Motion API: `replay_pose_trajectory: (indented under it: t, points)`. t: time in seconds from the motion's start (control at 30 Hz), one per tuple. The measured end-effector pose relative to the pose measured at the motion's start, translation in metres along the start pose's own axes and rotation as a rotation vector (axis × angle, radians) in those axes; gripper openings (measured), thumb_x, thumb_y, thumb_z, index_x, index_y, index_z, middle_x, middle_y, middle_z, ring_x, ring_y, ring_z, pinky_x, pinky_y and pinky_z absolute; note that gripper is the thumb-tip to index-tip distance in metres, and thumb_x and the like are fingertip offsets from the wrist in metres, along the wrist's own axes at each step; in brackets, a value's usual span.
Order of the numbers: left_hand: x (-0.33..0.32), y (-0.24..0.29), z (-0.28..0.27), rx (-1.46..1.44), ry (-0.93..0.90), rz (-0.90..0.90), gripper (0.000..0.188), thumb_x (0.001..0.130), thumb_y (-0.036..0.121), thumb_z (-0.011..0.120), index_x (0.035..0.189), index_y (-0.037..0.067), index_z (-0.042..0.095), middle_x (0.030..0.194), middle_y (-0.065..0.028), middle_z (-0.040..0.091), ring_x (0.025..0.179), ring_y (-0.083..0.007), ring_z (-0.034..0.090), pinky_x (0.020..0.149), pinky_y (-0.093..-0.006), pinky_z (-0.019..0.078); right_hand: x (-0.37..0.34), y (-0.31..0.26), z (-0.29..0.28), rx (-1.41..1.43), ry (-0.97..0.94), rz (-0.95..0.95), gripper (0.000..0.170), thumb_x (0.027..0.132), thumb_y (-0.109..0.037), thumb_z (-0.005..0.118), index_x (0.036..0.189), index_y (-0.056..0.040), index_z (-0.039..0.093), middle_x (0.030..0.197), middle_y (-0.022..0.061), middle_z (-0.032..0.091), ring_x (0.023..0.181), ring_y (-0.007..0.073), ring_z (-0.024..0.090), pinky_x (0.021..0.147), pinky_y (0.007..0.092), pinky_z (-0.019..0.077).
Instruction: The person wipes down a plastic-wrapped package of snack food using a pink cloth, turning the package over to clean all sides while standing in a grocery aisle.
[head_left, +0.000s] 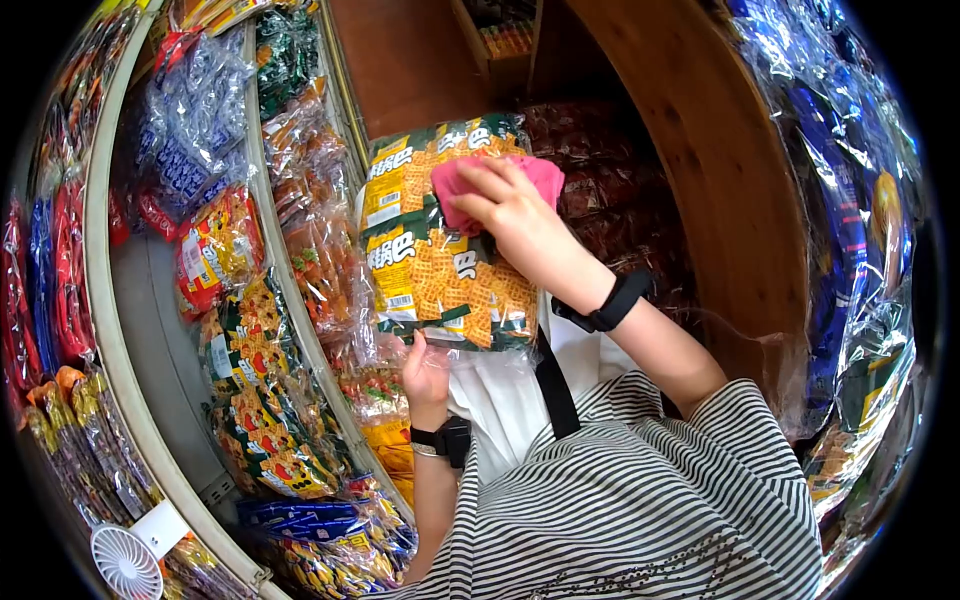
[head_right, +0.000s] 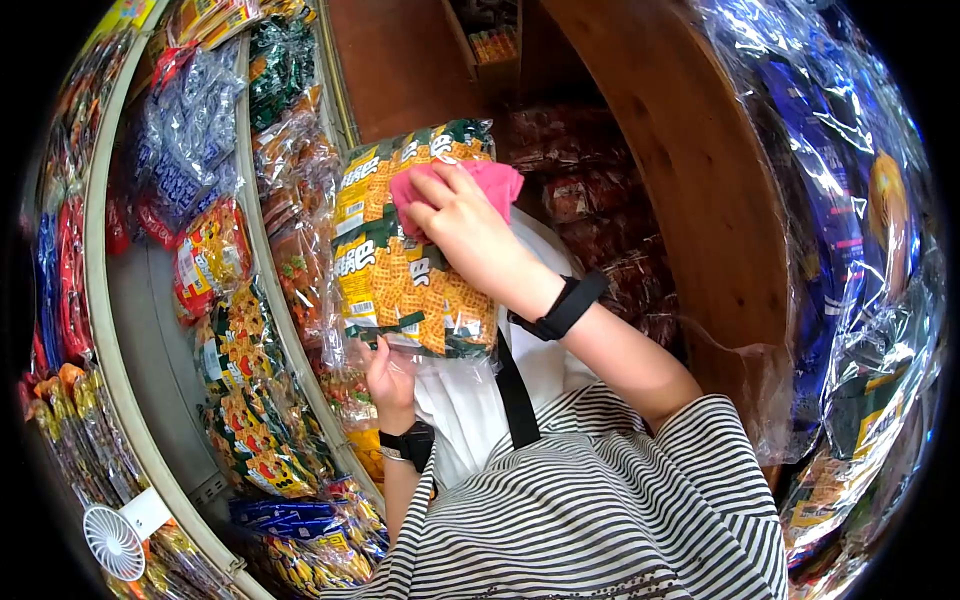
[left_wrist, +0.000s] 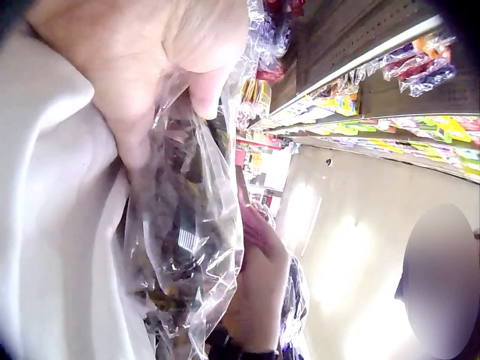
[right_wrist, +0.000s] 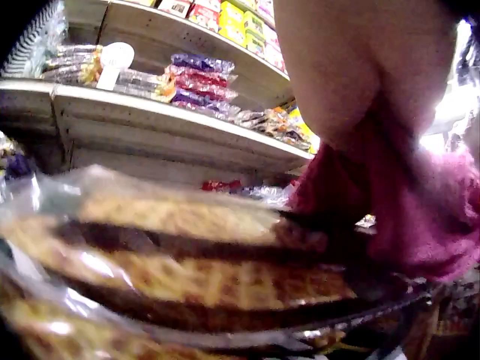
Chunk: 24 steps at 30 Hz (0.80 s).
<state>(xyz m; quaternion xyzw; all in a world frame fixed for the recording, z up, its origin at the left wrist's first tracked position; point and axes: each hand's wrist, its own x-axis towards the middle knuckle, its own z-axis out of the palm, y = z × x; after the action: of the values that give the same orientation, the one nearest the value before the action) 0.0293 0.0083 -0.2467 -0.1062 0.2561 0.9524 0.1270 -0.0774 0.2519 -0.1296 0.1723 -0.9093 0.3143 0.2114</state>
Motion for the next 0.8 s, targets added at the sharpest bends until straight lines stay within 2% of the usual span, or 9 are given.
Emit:
replay_pose_trajectory:
  t: [0.13,0.17,0.27,0.3,0.37,0.5,0.53,0.6,0.8]
  points:
    - [0.0,-0.001,0.017,0.199,0.23,0.051,0.039,0.101,0.015,0.046,0.14,0.017,0.039,0.128,-0.0087,0.056,0.114,-0.0229,0.056,0.098,-0.0436,0.0454,-0.011,-0.013,0.026,-0.11,-0.205,-0.136,0.029,0.074,-0.007,0.058,0.102,-0.0013,0.065,0.115,0.0123,0.059,0.111,0.0285,0.053,0.099,0.0405,0.0423]
    - [0.002,0.003,-0.007,0.054,0.227,-0.019,0.029,0.102,0.034,0.046,0.124,0.018,0.054,0.118,-0.0039,0.06,0.107,-0.0201,0.057,0.092,-0.0382,0.0472,-0.013,-0.019,0.026,-0.112,-0.218,-0.285,0.027,0.073,-0.009,0.059,0.099,-0.0029,0.066,0.111,0.0095,0.06,0.107,0.027,0.053,0.097,0.0388,0.0437]
    - [0.0,0.002,0.008,-0.049,0.118,0.039,0.036,0.102,0.047,0.041,0.109,0.016,0.058,0.11,-0.0026,0.061,0.102,-0.0179,0.057,0.089,-0.0346,0.0465,-0.037,-0.05,0.033,0.13,-0.296,-0.3,0.02,0.072,-0.011,0.059,0.089,-0.0034,0.068,0.102,0.0063,0.062,0.104,0.0234,0.054,0.091,0.0332,0.0474]
    - [0.008,0.001,0.039,-0.061,0.496,0.045,0.04,0.102,0.051,0.037,0.103,0.016,0.056,0.106,-0.0021,0.061,0.099,-0.0176,0.057,0.088,-0.0348,0.0467,-0.043,-0.057,0.029,0.196,-0.367,-0.332,0.016,0.072,-0.011,0.059,0.083,-0.0036,0.068,0.098,0.0064,0.062,0.102,0.0233,0.055,0.089,0.0323,0.048]
    - [0.006,0.001,0.026,0.01,0.466,0.085,0.041,0.102,0.051,0.037,0.109,0.015,0.056,0.11,-0.0031,0.06,0.103,-0.0183,0.057,0.091,-0.0356,0.0461,-0.057,-0.066,0.029,0.397,-0.426,-0.391,0.009,0.069,-0.011,0.061,0.066,-0.0044,0.066,0.085,0.0057,0.061,0.094,0.023,0.058,0.082,0.0308,0.0504]
    - [0.003,0.0,-0.001,0.01,0.177,0.07,0.049,0.103,0.048,0.036,0.13,0.01,0.05,0.121,-0.0074,0.059,0.11,-0.022,0.056,0.098,-0.0395,0.0442,-0.067,-0.05,0.013,0.618,-0.701,-0.264,0.007,0.066,-0.01,0.063,0.065,-0.0033,0.064,0.079,0.0045,0.063,0.088,0.0221,0.06,0.074,0.0308,0.0521]
    - [0.005,-0.001,0.002,0.038,0.098,0.036,0.051,0.103,0.047,0.036,0.133,0.008,0.048,0.124,-0.0084,0.058,0.111,-0.0232,0.057,0.098,-0.0404,0.0443,-0.058,-0.042,0.003,0.613,-0.784,-0.243,0.01,0.064,-0.007,0.067,0.073,-0.0029,0.068,0.098,0.0054,0.067,0.104,0.0238,0.059,0.084,0.0324,0.0513]
    - [0.005,0.0,0.012,0.123,0.229,-0.076,0.055,0.103,0.046,0.036,0.137,0.004,0.043,0.131,-0.0133,0.055,0.118,-0.0294,0.055,0.102,-0.0469,0.0429,-0.047,-0.023,-0.01,0.667,-0.691,-0.188,0.011,0.059,-0.003,0.069,0.07,-0.0022,0.066,0.097,0.0063,0.068,0.104,0.0271,0.06,0.087,0.0351,0.0507]
    - [0.007,0.0,-0.007,0.061,0.187,-0.083,0.054,0.102,0.047,0.038,0.135,0.005,0.046,0.129,-0.0144,0.057,0.116,-0.0306,0.056,0.1,-0.0511,0.0436,-0.039,0.029,-0.054,0.322,-0.364,0.154,0.019,0.059,0.009,0.064,0.075,-0.0011,0.067,0.096,0.0114,0.068,0.101,0.0318,0.06,0.085,0.0381,0.0513]
